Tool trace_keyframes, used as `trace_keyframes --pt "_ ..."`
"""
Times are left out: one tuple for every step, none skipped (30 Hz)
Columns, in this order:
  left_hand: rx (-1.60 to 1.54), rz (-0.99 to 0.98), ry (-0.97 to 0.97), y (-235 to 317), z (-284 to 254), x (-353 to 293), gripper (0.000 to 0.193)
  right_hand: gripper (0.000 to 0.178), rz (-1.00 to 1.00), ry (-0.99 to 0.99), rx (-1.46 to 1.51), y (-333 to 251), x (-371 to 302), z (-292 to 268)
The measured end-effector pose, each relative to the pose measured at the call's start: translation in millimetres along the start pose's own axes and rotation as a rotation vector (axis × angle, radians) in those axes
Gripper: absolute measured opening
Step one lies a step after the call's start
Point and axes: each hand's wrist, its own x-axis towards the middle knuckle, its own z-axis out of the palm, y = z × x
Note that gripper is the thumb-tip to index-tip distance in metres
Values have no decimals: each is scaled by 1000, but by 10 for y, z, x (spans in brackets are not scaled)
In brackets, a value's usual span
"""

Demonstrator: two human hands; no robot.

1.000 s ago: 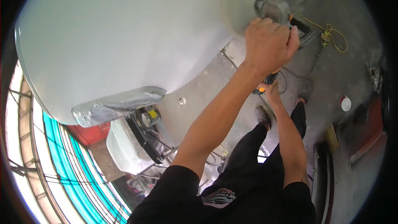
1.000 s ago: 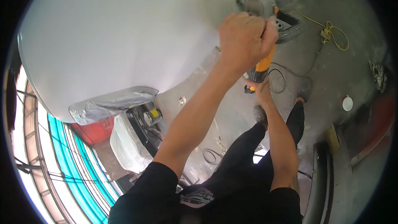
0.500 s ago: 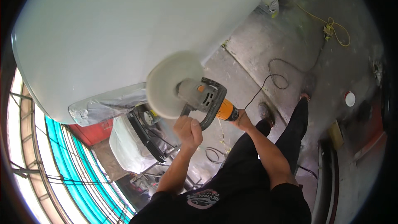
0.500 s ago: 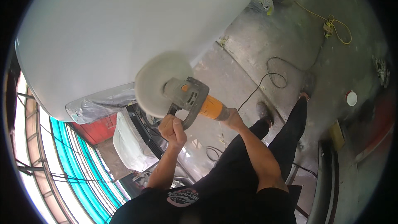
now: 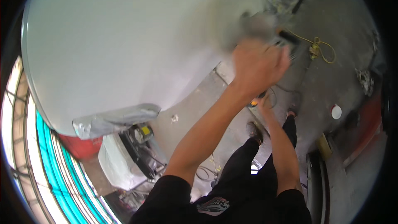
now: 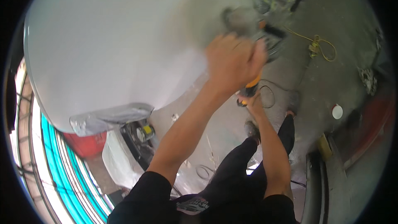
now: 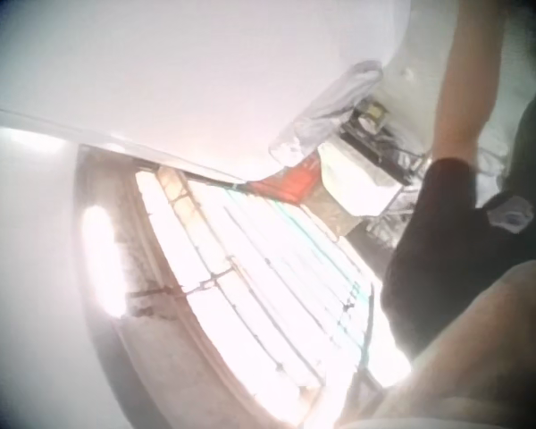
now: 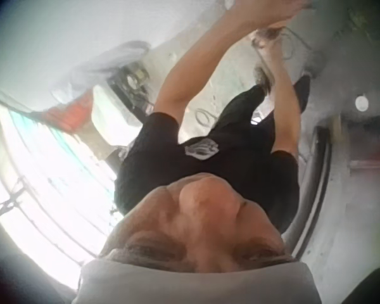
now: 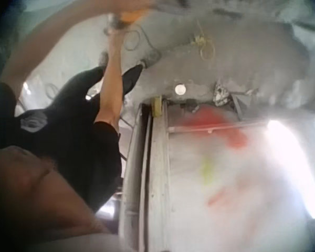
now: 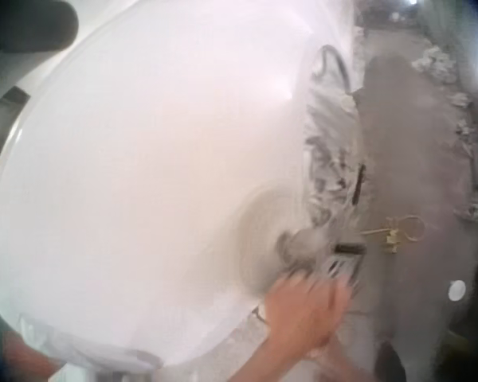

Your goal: The person applies a white substance from a container onto a vehicle panel by hand and then uses a motorized buffer to polish the surface.

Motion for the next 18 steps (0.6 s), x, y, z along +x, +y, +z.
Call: trace_keyframes --pt "-26 22 44 -36 63 145 37 15 -81 39 -74 41 74 -9" --pt "-44 13 51 -18 134 230 37 14 -71 4 -92 16 46 35" --pt "-57 5 58 -43 124 234 38 14 -59 -33 -107 -4 15 89" --pt "-20 -10 56 -114 16 154 38 13 -15 -22 42 -346 22 126" --pt "-36 -26 35 -145 -113 38 36 13 -12 -47 69 -323 -65 232" --pt "-68 -33 15 -127 -214 -71 35 13 -15 -66 94 -316 -134 316" --pt "1 -46 -12 -149 -390 -265 34 14 -18 -91 118 -309 -204 421" --pt "54 -54 -36 -193 -605 -501 33 17 37 -68 191 -290 -363 580" --pt "66 -94 -61 -197 -831 -717 32 19 87 -121 201 -7 -499 706" --pt "83 -133 -89 -192 -1096 -934 32 23 137 -175 212 267 -633 837" --pt "67 -112 -63 -188 -1336 -1152 29 26 185 -311 161 680 -750 936" --pt "131 -148 -133 -113 -1653 -1371 26 27 129 -335 170 590 -891 1096" --pt "125 -200 -193 -36 -1899 -1555 26 28 109 -393 192 567 -1024 1230" --pt "146 -239 -226 45 -2090 -1685 24 29 90 -453 216 539 -1160 1371" --pt "158 -283 -232 93 -2237 -1803 25 31 106 -556 257 626 -1250 1486" --pt "161 -324 -236 109 -2330 -1929 25 31 107 -541 261 660 -1306 1545" --pt "176 -314 -254 181 -2359 -1939 26 26 63 -548 149 616 -1297 1521" --pt "202 -333 -272 193 -2404 -2008 26 23 41 -577 32 612 -1299 1544"
